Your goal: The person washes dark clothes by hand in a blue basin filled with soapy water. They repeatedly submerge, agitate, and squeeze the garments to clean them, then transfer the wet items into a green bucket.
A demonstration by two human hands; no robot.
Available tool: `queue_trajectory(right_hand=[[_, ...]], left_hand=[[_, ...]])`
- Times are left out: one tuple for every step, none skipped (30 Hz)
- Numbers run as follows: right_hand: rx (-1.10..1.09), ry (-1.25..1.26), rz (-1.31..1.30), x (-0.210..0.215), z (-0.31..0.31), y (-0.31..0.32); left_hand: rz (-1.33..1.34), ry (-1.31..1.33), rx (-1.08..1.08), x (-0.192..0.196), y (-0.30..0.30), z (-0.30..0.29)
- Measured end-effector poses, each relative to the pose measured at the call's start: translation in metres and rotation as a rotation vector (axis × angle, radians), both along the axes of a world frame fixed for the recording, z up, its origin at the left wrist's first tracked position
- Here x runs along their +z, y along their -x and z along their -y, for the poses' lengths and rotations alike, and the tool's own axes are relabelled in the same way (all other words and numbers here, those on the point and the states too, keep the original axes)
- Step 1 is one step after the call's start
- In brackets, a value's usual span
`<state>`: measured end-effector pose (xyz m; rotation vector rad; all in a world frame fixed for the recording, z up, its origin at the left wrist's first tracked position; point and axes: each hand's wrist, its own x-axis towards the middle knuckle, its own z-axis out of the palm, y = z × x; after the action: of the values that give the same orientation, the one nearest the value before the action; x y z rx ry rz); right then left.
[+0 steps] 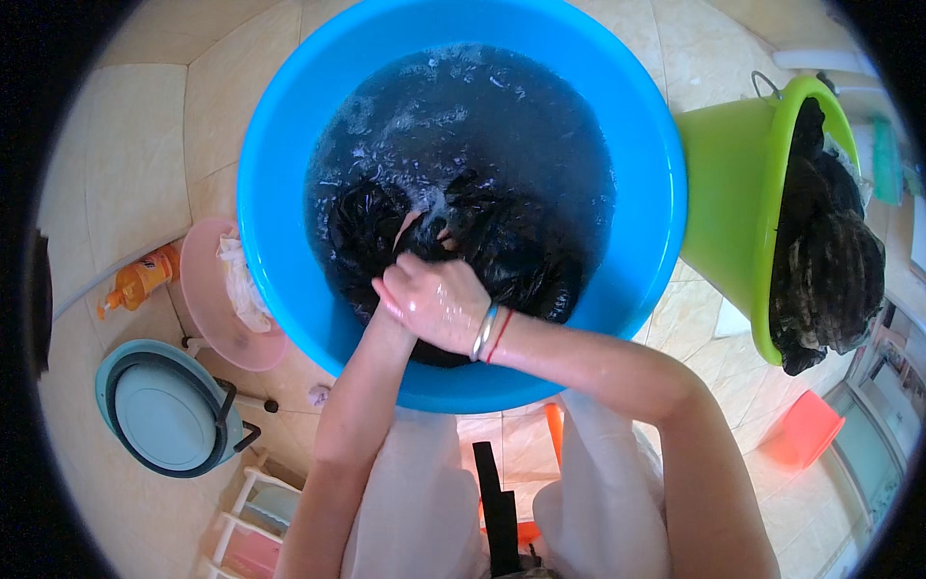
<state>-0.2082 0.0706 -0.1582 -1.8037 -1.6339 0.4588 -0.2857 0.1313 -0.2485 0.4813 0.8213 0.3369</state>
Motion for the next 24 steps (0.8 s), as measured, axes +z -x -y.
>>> queue_trajectory(right_hand=[[-0.018,-0.024,-0.021,-0.001,0.0,-0.003],[-0.01,-0.056,-0.057,-0.003,-0.002,0.002],[-0.022,-0.028,-0.013,-0.012,-0.014,0.002],[-0.045,0.011,0.034,-0.031,-0.029,-0.006],[-0.078,0.179,0.112,-0.062,-0.04,-0.031],[-0.096,0.328,0.174,-0.08,-0.053,-0.051],[-0.098,0.423,0.158,-0.084,-0.065,-0.058],[-0.111,0.537,0.149,-0.089,-0.063,-0.067],[-0.161,0.347,0.198,-0.103,-0.055,-0.068],[-0.179,0.307,0.167,-0.099,-0.051,-0.062],[-0.193,0.263,0.138,-0.09,-0.042,-0.05],[-0.215,0.222,0.112,-0.077,-0.03,-0.038],[-0.152,0.158,0.038,-0.054,-0.016,-0.026],[-0.093,0.098,-0.04,-0.032,0.002,-0.016],[-0.025,0.148,-0.083,-0.013,0.024,-0.005],[0.035,0.2,-0.126,-0.004,0.038,-0.002],[0.018,0.18,-0.139,-0.011,0.038,-0.003],[0.003,0.16,-0.153,-0.023,0.037,-0.003],[-0.007,0.134,-0.179,-0.025,0.026,-0.001],[-0.002,0.156,-0.12,-0.028,0.015,-0.005],[-0.05,0.164,-0.113,-0.039,0.002,-0.001],[-0.113,0.161,-0.079,-0.052,-0.016,-0.011],[-0.131,0.343,-0.087,-0.062,-0.033,-0.02],[-0.174,0.539,-0.094,-0.078,-0.046,-0.037]], left_hand=[[-0.021,0.023,0.102,0.042,-0.021,-0.001],[0.249,0.13,0.169,0.019,-0.009,0.006],[0.521,0.231,0.234,-0.024,0.01,0.016],[0.796,0.342,0.288,-0.05,0.02,0.023],[0.031,-0.032,0.233,-0.031,-0.001,0.022],[-0.332,0.262,0.362,-0.003,-0.028,0.016],[-0.387,0.195,0.306,-0.008,-0.024,0.012],[-0.437,0.146,0.234,-0.002,-0.029,0.011],[-0.409,0.242,0.21,0.004,-0.036,0.011],[-0.395,0.282,0.231,0.003,-0.034,0.012],[-0.376,0.319,0.256,-0.001,-0.029,0.012],[-0.355,0.358,0.272,-0.006,-0.025,0.011],[-0.309,0.383,0.242,-0.023,-0.015,0.007],[-0.078,0.333,0.162,-0.036,0.001,0.012],[0.16,0.282,0.073,-0.047,0.012,0.017],[0.089,0.306,0.055,-0.038,0.003,0.016],[0.02,0.329,0.04,-0.028,-0.005,0.014],[0.18,0.314,0.05,-0.038,-0.004,0.018],[0.329,0.291,0.065,-0.047,0.005,0.02],[0.476,0.265,0.081,-0.057,0.013,0.022],[0.424,0.259,0.111,-0.063,0.016,0.018],[0.385,0.257,0.127,-0.068,0.01,0.011],[0.337,0.264,0.145,-0.07,0.009,0.008],[-0.293,0.26,0.223,-0.052,-0.012,0.012]])
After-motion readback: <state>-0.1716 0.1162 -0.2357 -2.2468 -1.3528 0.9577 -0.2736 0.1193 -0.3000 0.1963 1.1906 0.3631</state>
